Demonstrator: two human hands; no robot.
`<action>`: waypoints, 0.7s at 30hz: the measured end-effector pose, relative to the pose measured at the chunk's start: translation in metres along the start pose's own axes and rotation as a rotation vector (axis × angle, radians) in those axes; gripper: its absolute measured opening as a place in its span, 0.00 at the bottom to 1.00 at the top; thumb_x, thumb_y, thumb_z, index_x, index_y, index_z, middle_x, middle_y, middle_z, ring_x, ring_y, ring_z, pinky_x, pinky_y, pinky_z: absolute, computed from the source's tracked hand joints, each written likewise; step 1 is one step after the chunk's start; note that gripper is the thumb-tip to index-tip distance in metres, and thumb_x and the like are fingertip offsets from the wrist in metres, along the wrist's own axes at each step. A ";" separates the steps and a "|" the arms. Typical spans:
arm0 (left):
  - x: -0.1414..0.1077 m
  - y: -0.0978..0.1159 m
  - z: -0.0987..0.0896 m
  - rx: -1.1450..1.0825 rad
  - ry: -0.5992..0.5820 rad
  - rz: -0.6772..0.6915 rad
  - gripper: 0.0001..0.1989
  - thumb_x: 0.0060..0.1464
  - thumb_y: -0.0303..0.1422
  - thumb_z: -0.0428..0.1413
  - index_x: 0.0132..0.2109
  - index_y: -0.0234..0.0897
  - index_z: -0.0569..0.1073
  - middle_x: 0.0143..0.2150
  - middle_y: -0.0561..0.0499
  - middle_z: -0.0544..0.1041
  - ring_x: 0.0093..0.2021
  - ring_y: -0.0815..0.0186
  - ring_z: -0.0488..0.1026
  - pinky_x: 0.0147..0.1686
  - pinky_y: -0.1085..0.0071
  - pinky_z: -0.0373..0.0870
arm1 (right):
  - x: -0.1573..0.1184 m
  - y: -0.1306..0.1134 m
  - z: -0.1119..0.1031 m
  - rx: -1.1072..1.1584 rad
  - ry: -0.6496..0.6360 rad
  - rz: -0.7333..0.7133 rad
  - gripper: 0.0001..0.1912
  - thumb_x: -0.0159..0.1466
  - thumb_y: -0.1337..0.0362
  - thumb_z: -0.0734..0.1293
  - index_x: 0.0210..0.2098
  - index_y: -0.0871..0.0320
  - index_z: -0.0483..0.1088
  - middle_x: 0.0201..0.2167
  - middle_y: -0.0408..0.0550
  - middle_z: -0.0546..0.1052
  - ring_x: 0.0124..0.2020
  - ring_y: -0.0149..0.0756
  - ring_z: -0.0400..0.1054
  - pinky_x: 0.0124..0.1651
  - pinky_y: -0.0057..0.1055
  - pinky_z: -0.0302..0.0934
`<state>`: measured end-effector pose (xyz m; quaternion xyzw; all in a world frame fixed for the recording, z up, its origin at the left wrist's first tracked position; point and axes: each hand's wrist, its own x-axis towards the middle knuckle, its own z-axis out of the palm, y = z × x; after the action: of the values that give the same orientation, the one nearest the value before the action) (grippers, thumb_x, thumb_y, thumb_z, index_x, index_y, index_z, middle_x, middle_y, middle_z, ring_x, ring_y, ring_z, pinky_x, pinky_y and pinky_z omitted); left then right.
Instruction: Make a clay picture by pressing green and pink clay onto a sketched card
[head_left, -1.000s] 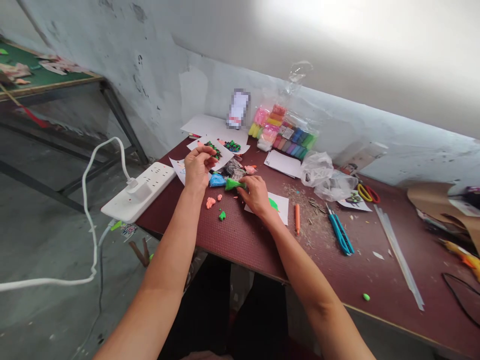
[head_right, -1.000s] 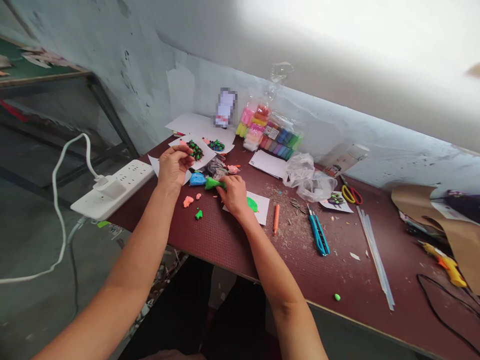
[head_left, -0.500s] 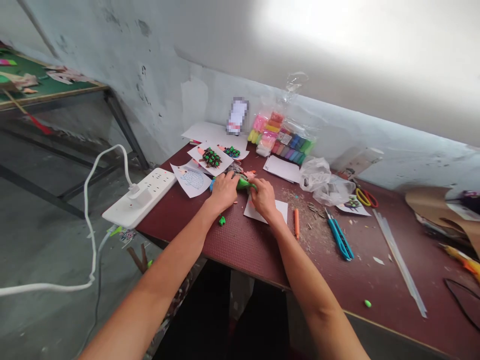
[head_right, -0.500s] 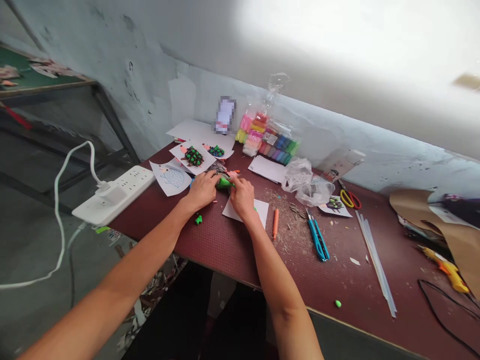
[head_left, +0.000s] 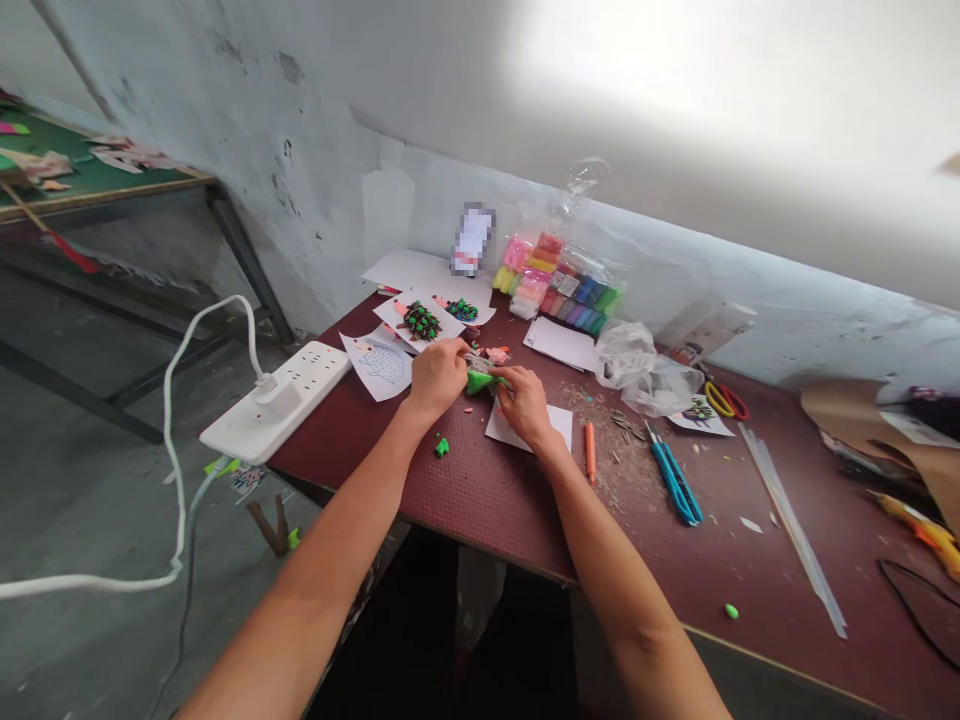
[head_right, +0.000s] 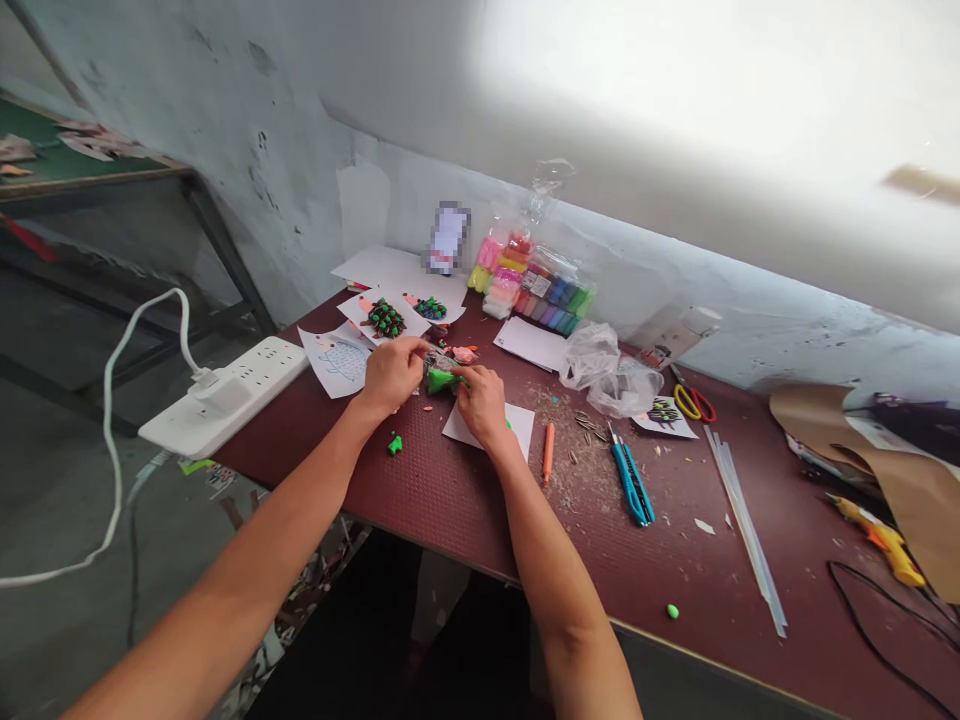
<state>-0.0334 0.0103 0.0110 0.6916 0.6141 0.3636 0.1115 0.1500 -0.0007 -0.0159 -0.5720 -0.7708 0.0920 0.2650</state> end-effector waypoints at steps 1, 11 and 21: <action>0.002 -0.003 -0.001 -0.048 0.028 -0.013 0.17 0.56 0.20 0.51 0.43 0.39 0.83 0.43 0.44 0.86 0.44 0.55 0.82 0.47 0.64 0.76 | 0.000 0.001 -0.002 0.015 0.028 0.008 0.21 0.64 0.73 0.62 0.51 0.56 0.80 0.51 0.54 0.82 0.52 0.47 0.73 0.57 0.43 0.64; -0.003 -0.007 0.004 0.254 -0.035 0.026 0.19 0.58 0.22 0.51 0.49 0.33 0.84 0.43 0.35 0.84 0.50 0.46 0.79 0.51 0.56 0.74 | -0.001 0.012 -0.003 0.103 0.187 0.065 0.19 0.64 0.72 0.62 0.49 0.56 0.80 0.47 0.53 0.83 0.47 0.43 0.76 0.55 0.39 0.68; -0.008 0.011 0.009 0.188 -0.133 0.203 0.22 0.63 0.22 0.48 0.57 0.34 0.80 0.56 0.40 0.82 0.55 0.53 0.77 0.57 0.58 0.70 | 0.010 0.007 0.008 0.050 0.096 -0.043 0.30 0.65 0.77 0.57 0.60 0.55 0.76 0.62 0.54 0.77 0.60 0.46 0.72 0.64 0.43 0.64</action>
<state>-0.0186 0.0028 0.0080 0.7801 0.5635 0.2676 0.0492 0.1494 0.0125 -0.0226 -0.5524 -0.7667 0.0782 0.3177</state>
